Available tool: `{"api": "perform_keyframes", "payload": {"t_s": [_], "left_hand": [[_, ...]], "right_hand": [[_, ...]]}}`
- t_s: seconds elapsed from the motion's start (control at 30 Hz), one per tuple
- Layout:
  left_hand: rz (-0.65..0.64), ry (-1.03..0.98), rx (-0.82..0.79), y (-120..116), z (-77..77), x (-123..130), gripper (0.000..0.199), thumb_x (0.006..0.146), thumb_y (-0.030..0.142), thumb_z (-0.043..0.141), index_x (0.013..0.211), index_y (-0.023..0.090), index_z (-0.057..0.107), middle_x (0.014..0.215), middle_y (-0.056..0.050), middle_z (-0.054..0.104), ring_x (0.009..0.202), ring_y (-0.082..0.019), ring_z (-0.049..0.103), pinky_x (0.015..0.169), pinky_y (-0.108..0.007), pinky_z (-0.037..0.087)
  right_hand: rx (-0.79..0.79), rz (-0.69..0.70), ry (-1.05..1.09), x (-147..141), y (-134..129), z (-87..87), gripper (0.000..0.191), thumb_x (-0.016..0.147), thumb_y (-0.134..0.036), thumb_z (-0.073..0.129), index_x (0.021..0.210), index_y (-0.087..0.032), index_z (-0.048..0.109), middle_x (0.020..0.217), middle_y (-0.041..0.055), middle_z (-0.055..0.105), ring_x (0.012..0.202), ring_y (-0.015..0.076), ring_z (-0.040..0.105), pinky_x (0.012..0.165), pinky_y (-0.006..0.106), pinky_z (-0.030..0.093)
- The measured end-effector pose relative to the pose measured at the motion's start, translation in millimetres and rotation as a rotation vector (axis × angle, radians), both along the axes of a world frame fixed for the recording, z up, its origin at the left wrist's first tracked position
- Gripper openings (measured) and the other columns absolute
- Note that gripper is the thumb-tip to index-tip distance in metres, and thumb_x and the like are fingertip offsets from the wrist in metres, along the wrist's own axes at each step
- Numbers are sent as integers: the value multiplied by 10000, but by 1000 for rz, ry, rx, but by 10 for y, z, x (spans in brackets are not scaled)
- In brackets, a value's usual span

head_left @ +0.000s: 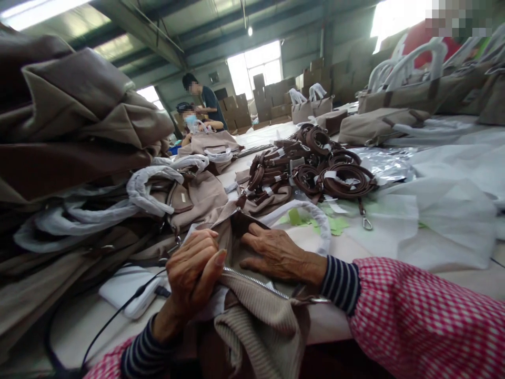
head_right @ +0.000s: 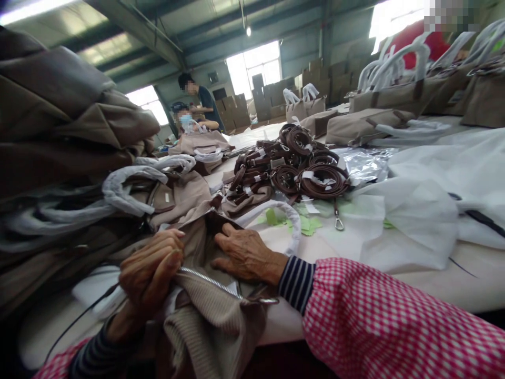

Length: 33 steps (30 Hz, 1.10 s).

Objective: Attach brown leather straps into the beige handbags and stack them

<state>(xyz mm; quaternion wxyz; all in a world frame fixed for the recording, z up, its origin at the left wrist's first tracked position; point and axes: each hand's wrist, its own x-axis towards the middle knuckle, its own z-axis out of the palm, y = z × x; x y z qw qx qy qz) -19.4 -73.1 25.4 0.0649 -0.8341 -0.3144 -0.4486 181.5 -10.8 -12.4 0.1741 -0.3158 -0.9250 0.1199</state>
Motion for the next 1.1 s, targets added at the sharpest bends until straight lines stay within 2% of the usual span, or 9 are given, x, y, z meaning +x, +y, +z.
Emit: {"api": "perform_keyframes", "payload": {"t_s": [0.2, 0.37, 0.5, 0.6, 0.73, 0.83, 0.97, 1.1], "left_hand": [[-24, -109, 17, 54, -125, 55, 326, 992, 79, 487, 692, 203, 450, 654, 10, 473, 650, -147, 493, 814, -427, 531], [-16, -140, 1, 26, -154, 42, 343, 1002, 101, 489, 675, 204, 478, 638, 6, 500, 652, -154, 508, 835, -434, 538], [1, -168, -42, 18, -160, 57, 376, 1023, 151, 481, 652, 207, 486, 612, 7, 504, 631, -153, 502, 833, -425, 549], [-14, -185, -83, 22, -183, 58, 377, 1027, 153, 478, 653, 204, 492, 615, 11, 499, 629, -146, 495, 845, -426, 551], [-24, -198, -86, 9, -198, 50, 363, 1015, 118, 484, 661, 198, 489, 632, 15, 493, 646, -138, 499, 859, -423, 545], [-23, -197, -86, -6, -177, 53, 358, 1009, 117, 498, 660, 199, 483, 631, 18, 490, 639, -136, 497, 852, -416, 547], [-26, -159, -86, 3, -146, 61, 365, 1015, 145, 502, 657, 207, 473, 611, 18, 500, 627, -144, 493, 843, -419, 554], [-1, -108, -48, 39, -163, 57, 363, 1023, 143, 517, 669, 210, 480, 610, 18, 520, 643, -149, 504, 856, -404, 548]], "right_hand": [[76, 74, 30, -9, -3, -25, 255, 1029, -385, 591, 1180, -180, 616, 1140, 73, 616, 834, 187, 571, 675, 320, 437], [15, 111, 101, 0, 1, -42, 150, 1005, -304, 616, 1082, -192, 680, 1057, 38, 624, 831, 160, 570, 719, 286, 428], [-133, 35, 235, -10, 41, -12, 146, 988, -188, 613, 1101, -175, 705, 1013, 44, 681, 878, 162, 608, 801, 284, 431], [-206, -77, 266, -109, 139, 29, 184, 972, -185, 600, 1140, -149, 664, 954, 53, 686, 837, 173, 584, 766, 291, 407], [-204, -111, 248, -313, 302, 46, 61, 895, -122, 562, 932, -168, 579, 829, 15, 589, 726, 161, 472, 700, 298, 361], [-229, -103, 285, -378, 365, 13, 108, 853, -93, 540, 876, -195, 512, 830, -4, 553, 732, 154, 457, 692, 288, 371], [-374, -52, 414, -319, 345, 6, 140, 820, -95, 564, 872, -200, 488, 822, -24, 536, 723, 140, 484, 636, 265, 378], [-660, 17, 453, -229, 253, 130, 77, 867, -122, 544, 923, -174, 554, 751, -34, 562, 626, 129, 536, 561, 248, 405]]}}
